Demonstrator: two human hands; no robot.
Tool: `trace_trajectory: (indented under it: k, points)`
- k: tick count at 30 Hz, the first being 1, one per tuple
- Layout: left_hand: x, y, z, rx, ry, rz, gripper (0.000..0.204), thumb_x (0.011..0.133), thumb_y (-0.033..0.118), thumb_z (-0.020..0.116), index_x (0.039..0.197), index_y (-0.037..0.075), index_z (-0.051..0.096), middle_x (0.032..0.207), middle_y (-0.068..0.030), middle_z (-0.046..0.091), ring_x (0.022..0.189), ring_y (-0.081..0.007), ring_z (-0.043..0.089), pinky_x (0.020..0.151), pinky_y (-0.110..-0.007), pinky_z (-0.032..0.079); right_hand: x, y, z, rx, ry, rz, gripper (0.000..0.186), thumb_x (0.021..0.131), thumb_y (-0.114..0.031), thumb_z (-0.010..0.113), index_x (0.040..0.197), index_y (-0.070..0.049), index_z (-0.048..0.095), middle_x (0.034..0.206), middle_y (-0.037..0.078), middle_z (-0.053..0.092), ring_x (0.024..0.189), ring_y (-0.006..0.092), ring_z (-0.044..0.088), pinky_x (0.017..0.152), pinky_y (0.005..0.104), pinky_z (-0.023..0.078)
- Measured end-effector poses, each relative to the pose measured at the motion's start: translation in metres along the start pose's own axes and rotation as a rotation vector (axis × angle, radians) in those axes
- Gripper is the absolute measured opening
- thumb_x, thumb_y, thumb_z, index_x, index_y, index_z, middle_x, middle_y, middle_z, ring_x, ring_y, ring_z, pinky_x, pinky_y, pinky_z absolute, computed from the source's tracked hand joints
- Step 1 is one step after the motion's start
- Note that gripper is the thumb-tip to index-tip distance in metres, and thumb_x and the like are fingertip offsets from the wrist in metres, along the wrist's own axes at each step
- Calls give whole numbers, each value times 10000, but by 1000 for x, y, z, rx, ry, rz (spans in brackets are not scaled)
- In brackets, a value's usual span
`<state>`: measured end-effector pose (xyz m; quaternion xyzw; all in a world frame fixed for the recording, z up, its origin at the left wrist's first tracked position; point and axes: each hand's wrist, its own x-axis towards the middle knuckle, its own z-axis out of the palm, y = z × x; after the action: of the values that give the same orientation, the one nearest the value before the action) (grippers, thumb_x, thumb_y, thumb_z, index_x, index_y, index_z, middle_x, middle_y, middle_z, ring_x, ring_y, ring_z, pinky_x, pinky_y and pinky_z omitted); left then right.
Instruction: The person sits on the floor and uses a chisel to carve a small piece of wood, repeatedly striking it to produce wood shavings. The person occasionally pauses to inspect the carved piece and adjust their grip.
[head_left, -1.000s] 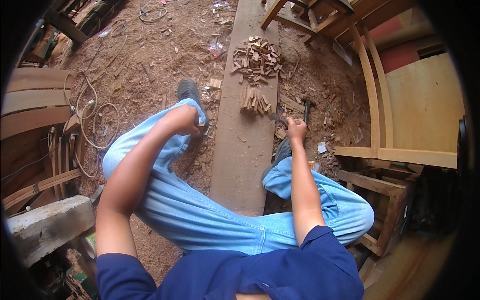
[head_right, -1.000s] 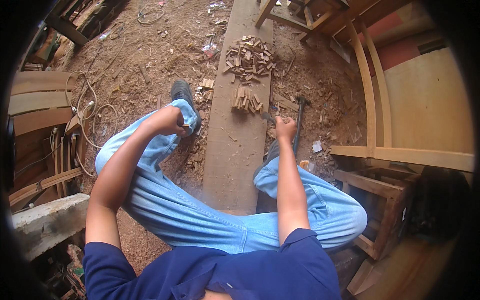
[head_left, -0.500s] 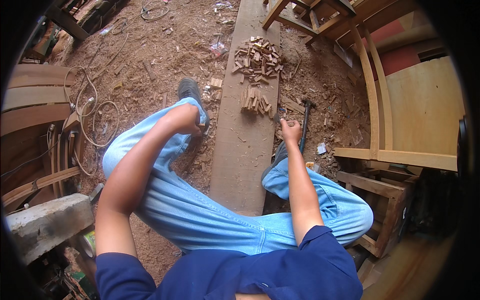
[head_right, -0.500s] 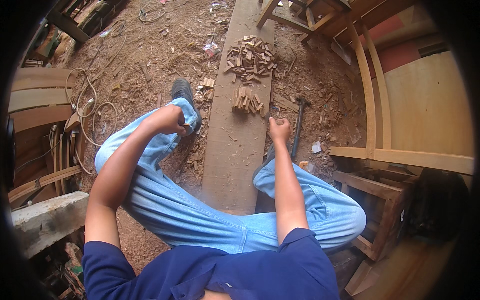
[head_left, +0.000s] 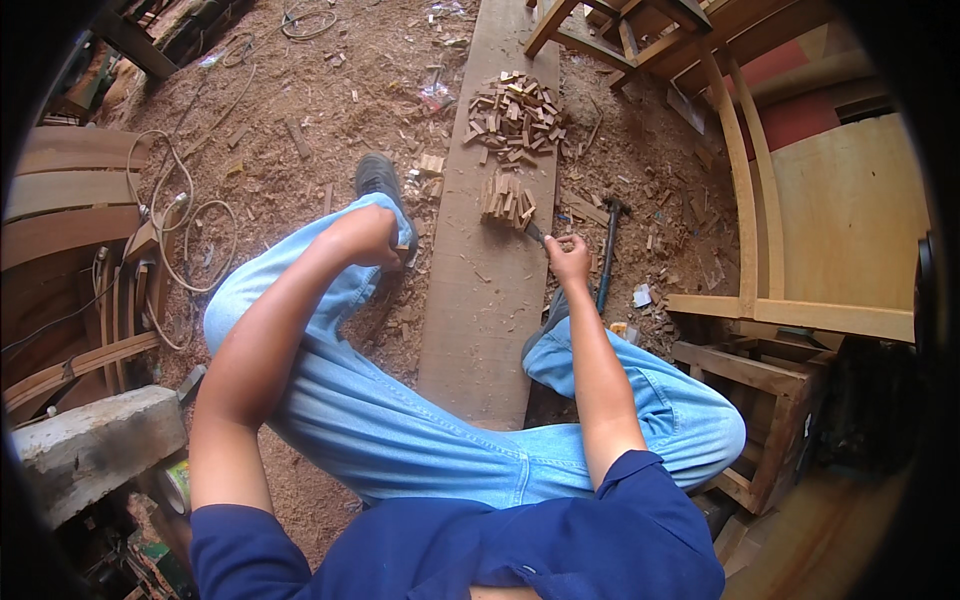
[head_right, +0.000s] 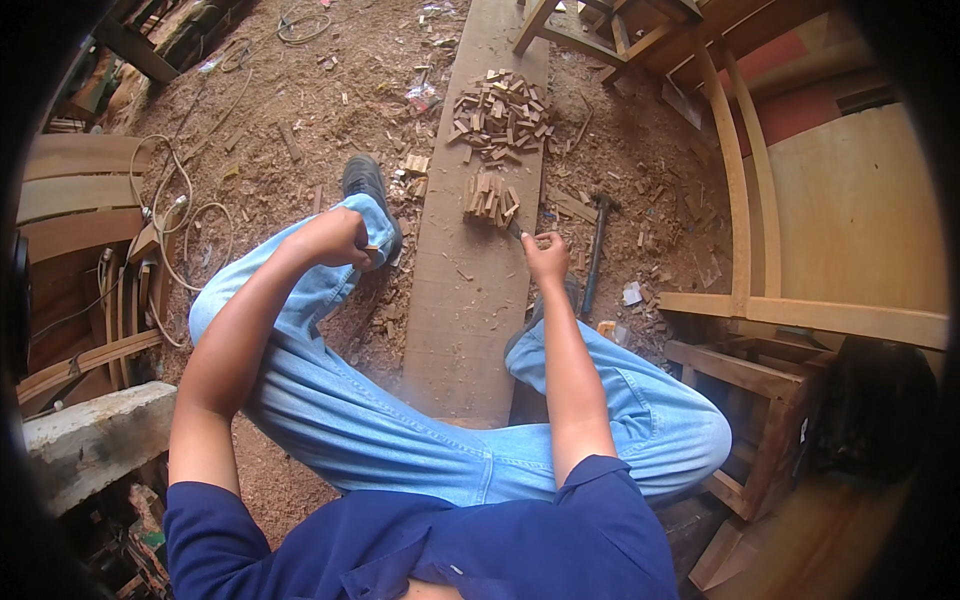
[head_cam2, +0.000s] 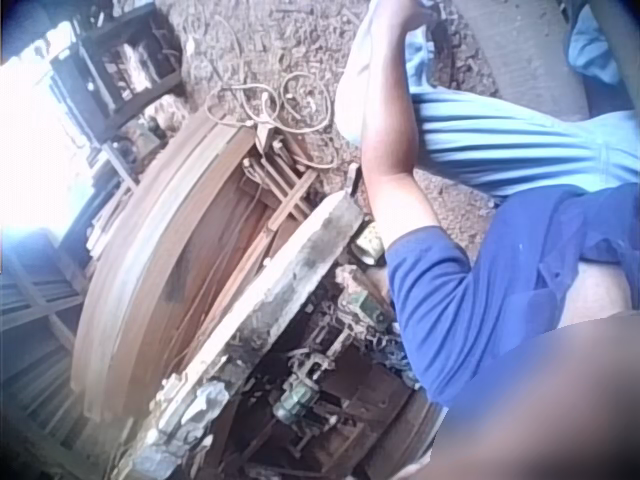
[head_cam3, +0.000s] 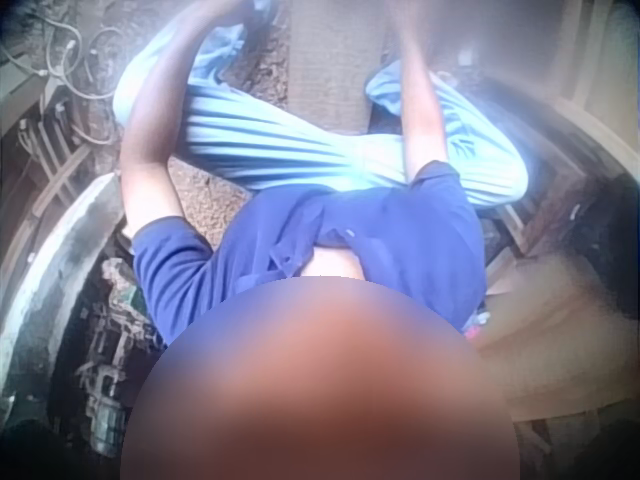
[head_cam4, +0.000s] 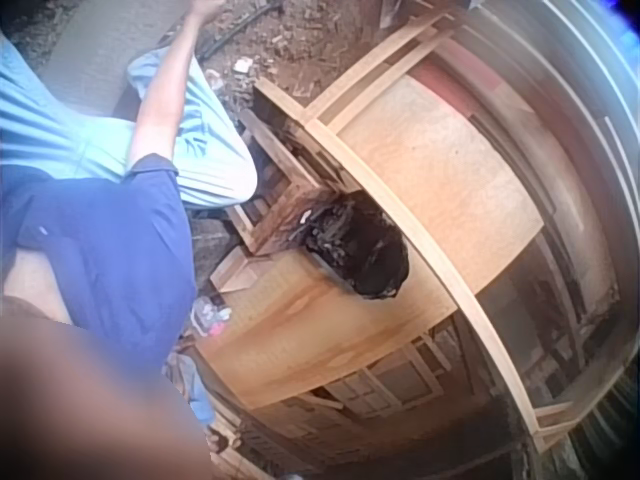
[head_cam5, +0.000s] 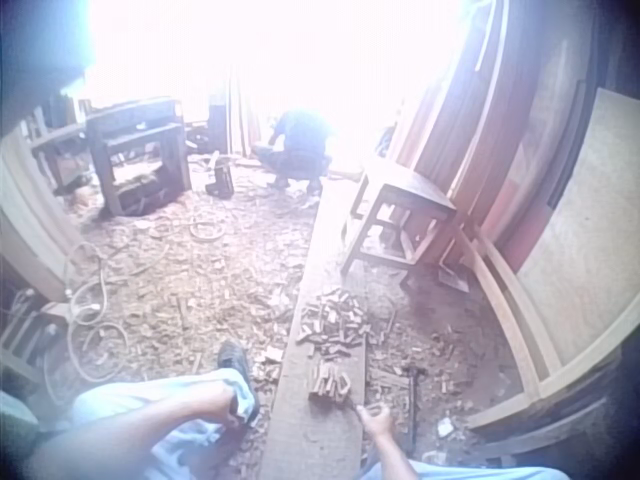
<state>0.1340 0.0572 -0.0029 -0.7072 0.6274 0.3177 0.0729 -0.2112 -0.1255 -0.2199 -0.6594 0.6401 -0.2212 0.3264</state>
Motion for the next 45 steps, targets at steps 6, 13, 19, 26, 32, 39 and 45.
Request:
trace_trajectory:
  k: [6, 13, 19, 26, 32, 39, 45]
  points:
    - [0, -2, 1, 14, -7, 22, 315, 722, 290, 817, 891, 26, 789, 807, -206, 730, 770, -349, 715, 729, -443, 555, -1, -4, 0, -14, -30, 76, 441, 759, -470, 800, 916, -64, 732, 925, 243, 745, 927, 412, 718, 844, 470, 548]
    - [-2, 1, -1, -3, 7, 16, 301, 711, 277, 822, 885, 31, 796, 843, -194, 747, 804, -346, 728, 764, -431, 573, 10, -2, -9, -69, 4, 116, 449, 743, -461, 782, 916, -51, 729, 915, 246, 748, 920, 406, 726, 846, 476, 554]
    - [-3, 5, -5, 7, -17, -6, 314, 712, 278, 833, 915, 40, 801, 895, -179, 763, 852, -338, 736, 797, -419, 581, 10, 10, -4, 325, -43, 233, 351, 821, -375, 816, 893, -52, 701, 779, 143, 742, 652, 225, 714, 623, 374, 556]
    - [-2, 1, 1, -12, 42, 21, 306, 702, 268, 826, 877, 19, 795, 860, -191, 757, 831, -344, 738, 792, -427, 584, 11, 8, -4, 438, -58, 224, 350, 831, -376, 821, 893, -56, 693, 735, 113, 726, 576, 176, 669, 600, 340, 543]
    - [1, -3, 3, -7, 7, 8, 281, 698, 261, 813, 846, 23, 793, 828, -196, 746, 795, -350, 730, 775, -433, 582, 10, 9, -1, 48, 73, 90, 368, 813, -414, 805, 868, -63, 708, 779, 158, 743, 745, 277, 731, 788, 404, 558]
    - [1, -3, 2, 14, 4, 37, 322, 731, 306, 822, 888, 27, 793, 809, -196, 735, 783, -344, 723, 737, -443, 558, 10, 27, 16, 244, 75, 8, 290, 845, -317, 814, 887, -56, 695, 739, 89, 723, 497, 149, 617, 493, 307, 491]
    - [2, -6, 5, 12, -10, 20, 334, 722, 309, 823, 905, 32, 798, 827, -199, 740, 791, -345, 725, 743, -439, 561, 14, 26, 20, 203, 129, 93, 294, 853, -316, 813, 886, -51, 689, 697, 68, 696, 491, 150, 616, 471, 282, 489]
